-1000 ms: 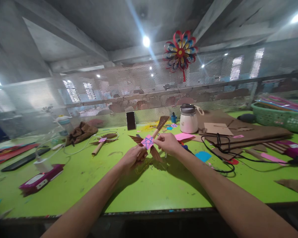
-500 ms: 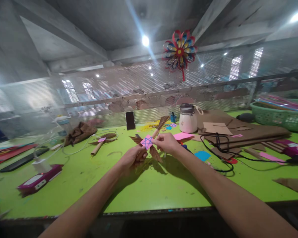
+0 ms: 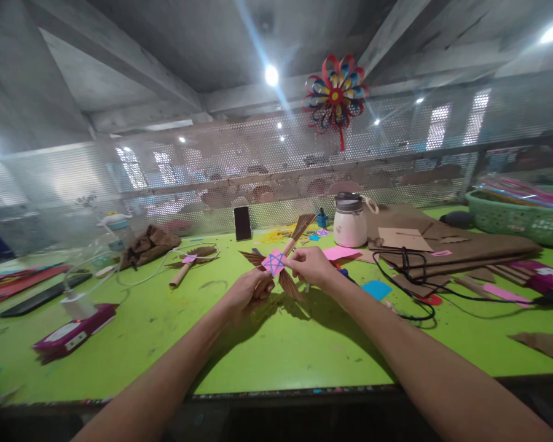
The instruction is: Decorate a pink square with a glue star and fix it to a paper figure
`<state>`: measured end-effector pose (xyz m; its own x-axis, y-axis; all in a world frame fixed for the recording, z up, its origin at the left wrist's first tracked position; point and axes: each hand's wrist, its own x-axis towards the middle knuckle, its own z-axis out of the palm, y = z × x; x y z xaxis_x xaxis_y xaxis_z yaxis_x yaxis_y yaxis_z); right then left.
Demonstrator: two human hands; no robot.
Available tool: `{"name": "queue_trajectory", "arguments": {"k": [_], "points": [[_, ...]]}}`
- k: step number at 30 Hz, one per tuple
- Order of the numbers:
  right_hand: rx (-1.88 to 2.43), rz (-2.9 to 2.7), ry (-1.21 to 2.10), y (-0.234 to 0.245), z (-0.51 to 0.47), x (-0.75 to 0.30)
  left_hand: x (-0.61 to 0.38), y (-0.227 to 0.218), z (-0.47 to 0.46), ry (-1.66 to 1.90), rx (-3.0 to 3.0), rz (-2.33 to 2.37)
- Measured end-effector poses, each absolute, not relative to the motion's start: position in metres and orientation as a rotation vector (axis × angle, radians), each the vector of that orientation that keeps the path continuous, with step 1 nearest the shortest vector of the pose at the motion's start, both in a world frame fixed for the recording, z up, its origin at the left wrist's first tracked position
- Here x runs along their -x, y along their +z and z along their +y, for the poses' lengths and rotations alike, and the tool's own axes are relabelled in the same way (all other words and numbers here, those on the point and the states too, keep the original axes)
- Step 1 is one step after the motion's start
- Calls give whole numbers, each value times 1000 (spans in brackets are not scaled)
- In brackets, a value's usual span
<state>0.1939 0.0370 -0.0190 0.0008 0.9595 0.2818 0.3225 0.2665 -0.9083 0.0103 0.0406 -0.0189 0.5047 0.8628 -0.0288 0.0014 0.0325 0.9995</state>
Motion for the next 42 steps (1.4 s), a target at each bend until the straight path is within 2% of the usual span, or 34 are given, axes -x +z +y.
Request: {"name": "queue_trajectory", "arguments": {"k": [18,31,42], "points": [[1219,-1371,791,-20,41,-198,-10,-22,46,800,-1423,863],[947,-1078,1168,-17,44,-203,-14,-17,33,795,-1580,860],[927,-1086,1129,-17,42,-201,-18,-20,33,794,-1752,826]]}}
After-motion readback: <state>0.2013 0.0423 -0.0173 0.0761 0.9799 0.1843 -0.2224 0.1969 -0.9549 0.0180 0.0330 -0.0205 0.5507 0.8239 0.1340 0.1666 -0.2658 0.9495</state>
